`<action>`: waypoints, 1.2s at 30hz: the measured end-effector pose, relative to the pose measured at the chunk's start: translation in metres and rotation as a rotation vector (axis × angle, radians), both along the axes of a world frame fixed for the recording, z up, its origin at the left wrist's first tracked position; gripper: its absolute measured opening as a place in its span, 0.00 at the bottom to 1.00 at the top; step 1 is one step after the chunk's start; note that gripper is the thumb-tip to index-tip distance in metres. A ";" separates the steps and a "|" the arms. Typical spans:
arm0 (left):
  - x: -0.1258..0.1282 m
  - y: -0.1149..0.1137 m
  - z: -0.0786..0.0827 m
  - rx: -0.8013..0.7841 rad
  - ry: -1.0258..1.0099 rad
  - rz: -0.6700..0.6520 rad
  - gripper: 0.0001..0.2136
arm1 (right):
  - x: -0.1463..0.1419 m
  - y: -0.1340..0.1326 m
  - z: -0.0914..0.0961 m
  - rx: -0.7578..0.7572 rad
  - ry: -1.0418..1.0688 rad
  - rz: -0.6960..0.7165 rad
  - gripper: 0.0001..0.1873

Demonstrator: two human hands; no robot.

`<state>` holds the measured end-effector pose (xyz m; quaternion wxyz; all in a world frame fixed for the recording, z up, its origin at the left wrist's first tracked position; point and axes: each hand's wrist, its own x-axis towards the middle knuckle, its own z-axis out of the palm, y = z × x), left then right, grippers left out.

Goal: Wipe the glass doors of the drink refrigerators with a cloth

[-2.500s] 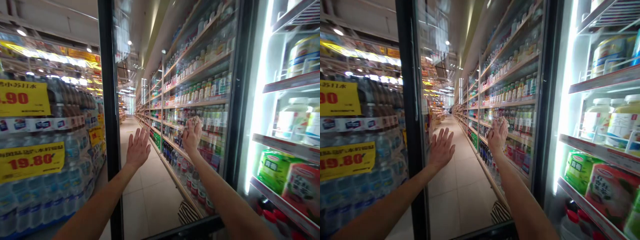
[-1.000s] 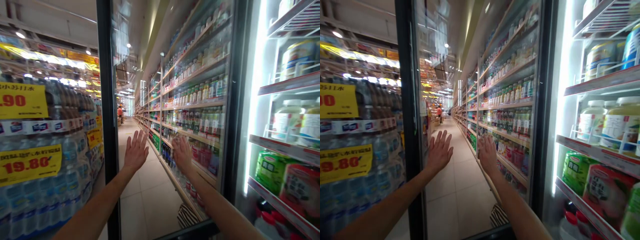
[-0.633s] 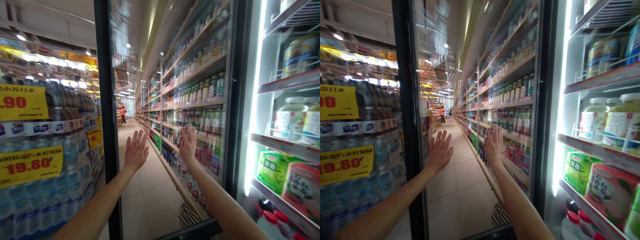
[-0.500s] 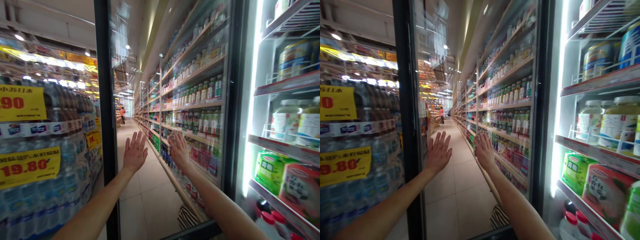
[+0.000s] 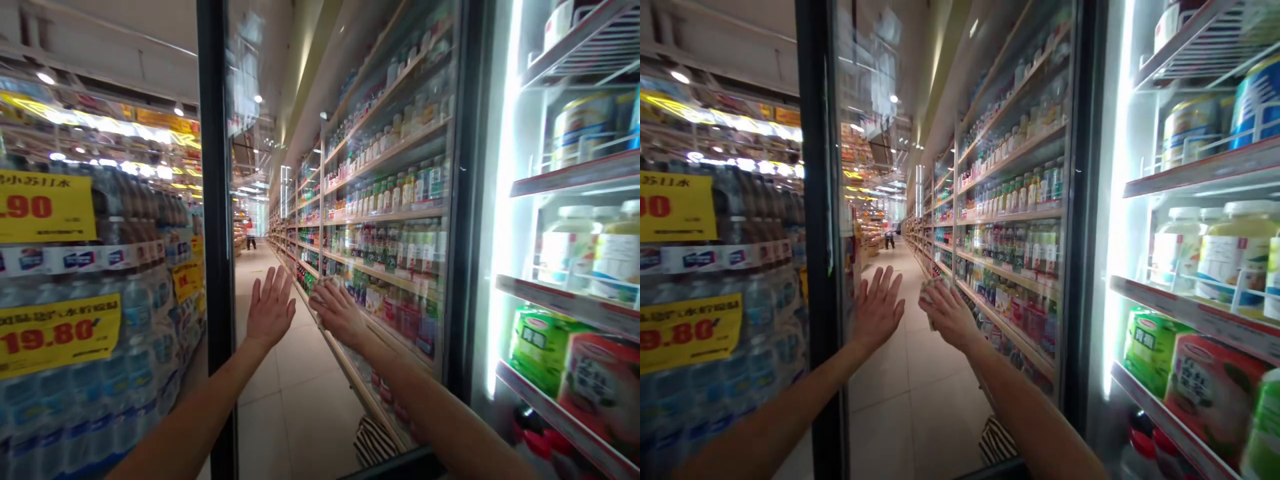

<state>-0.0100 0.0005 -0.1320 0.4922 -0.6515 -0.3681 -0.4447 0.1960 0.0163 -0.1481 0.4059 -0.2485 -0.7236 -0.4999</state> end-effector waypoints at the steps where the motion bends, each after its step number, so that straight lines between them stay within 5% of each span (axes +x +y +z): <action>1: 0.000 0.000 0.000 -0.002 -0.002 -0.003 0.26 | -0.003 0.000 0.000 0.000 -0.030 0.015 0.21; 8: 0.001 -0.003 0.000 -0.046 -0.015 0.010 0.27 | 0.000 0.012 0.068 0.057 0.411 -0.033 0.22; 15: 0.001 -0.005 0.000 -0.054 -0.028 0.001 0.25 | -0.011 0.002 0.031 0.012 0.044 -0.012 0.20; 18: 0.001 -0.005 -0.001 -0.055 -0.029 0.010 0.25 | -0.007 0.005 0.048 0.028 0.023 0.001 0.19; 22: 0.001 -0.004 -0.001 -0.059 -0.026 0.015 0.25 | -0.003 0.010 0.090 0.090 0.361 -0.015 0.21; 24: 0.001 -0.004 0.000 -0.059 -0.025 0.014 0.25 | -0.005 0.009 0.089 0.079 0.383 -0.017 0.21; 30: 0.001 -0.006 -0.001 -0.063 -0.033 0.026 0.24 | -0.017 0.002 0.046 0.040 -0.023 0.033 0.19; 36: 0.001 -0.007 -0.001 -0.083 -0.035 0.042 0.25 | -0.019 0.009 0.091 0.086 0.320 0.022 0.20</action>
